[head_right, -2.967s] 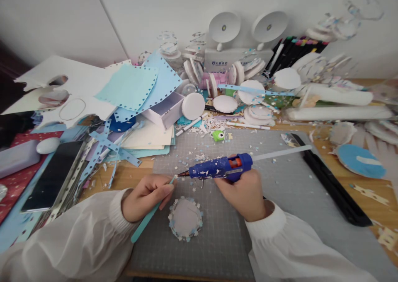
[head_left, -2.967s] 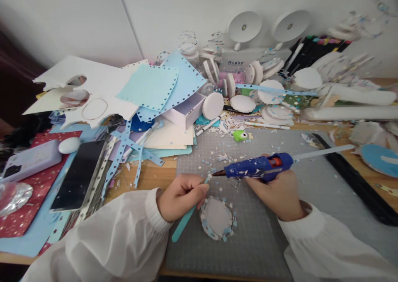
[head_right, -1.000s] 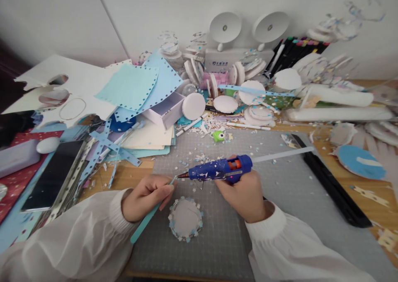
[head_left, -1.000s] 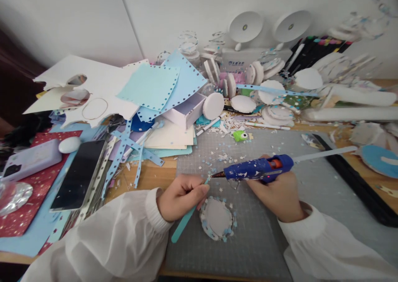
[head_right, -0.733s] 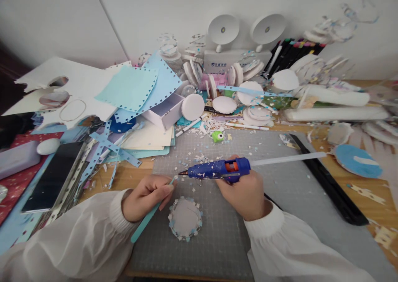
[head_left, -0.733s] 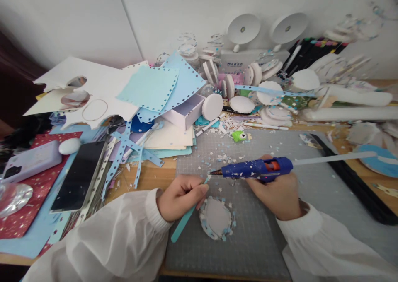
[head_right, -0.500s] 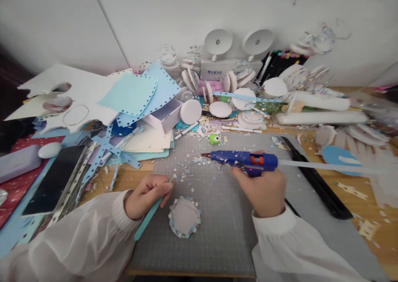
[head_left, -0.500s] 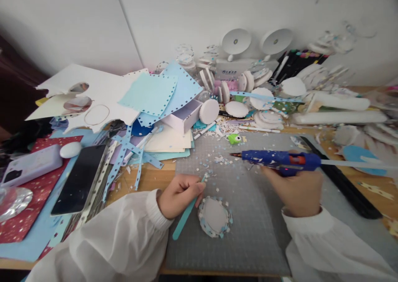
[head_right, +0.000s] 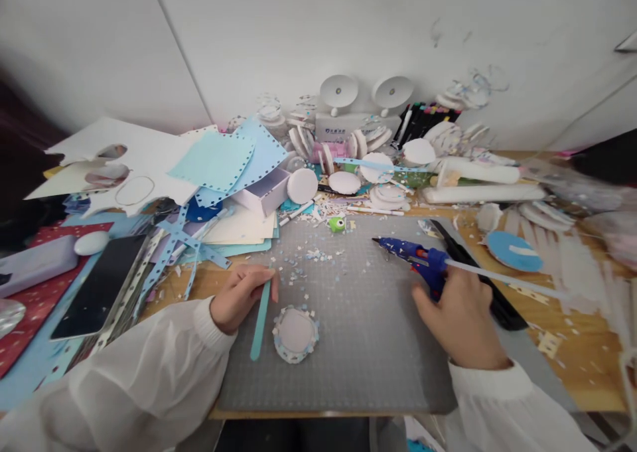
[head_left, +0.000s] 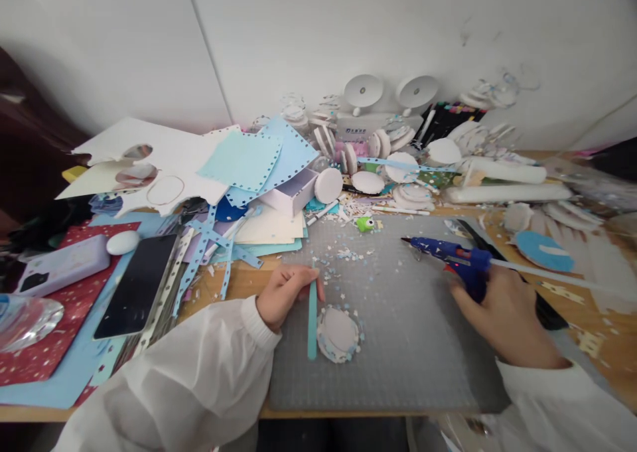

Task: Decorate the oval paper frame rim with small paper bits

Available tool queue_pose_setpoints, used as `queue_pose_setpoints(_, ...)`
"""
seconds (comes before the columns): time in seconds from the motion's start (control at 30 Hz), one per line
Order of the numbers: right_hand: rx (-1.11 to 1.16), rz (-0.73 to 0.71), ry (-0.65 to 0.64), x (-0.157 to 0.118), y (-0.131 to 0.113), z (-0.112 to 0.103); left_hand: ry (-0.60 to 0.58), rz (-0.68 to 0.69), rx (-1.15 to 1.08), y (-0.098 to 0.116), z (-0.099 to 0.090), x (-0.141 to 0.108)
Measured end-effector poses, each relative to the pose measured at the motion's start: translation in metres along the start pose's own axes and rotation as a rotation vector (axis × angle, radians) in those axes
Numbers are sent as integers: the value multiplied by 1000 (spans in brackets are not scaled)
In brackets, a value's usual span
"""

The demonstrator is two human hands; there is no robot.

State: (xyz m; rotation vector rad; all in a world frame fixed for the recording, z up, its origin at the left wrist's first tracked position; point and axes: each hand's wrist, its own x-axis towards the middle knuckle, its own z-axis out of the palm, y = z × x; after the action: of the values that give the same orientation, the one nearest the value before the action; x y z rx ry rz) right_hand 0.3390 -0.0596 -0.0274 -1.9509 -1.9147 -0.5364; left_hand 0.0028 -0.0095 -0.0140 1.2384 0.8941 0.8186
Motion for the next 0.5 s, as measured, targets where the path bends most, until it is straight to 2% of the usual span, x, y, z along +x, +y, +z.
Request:
queue_pose_setpoints(0.1, -66, -72, -65, -12, 1, -29, 32, -10, -48, 1, 0, 1)
queue_pose_setpoints(0.17, -31, -128, -124, -16, -10, -53, 48, -8, -85, 0, 0, 1)
queue_pose_setpoints(0.23, 99, -189, -132, -15, -32, -74, 55, -1, -115, 0, -1, 1)
queue_pose_setpoints(0.3, 266, -315, -118, -6, -62, -86, 56, 0, -133, 0, -1, 1)
queue_pose_setpoints(0.4, 386, -550, -88, 14, -110, -87, 44, -17, -154, 1, -1, 1)
queue_pose_setpoints(0.5, 429, -782, 24, 39, -145, -74, 61, -21, -181, 1, 1, 1)
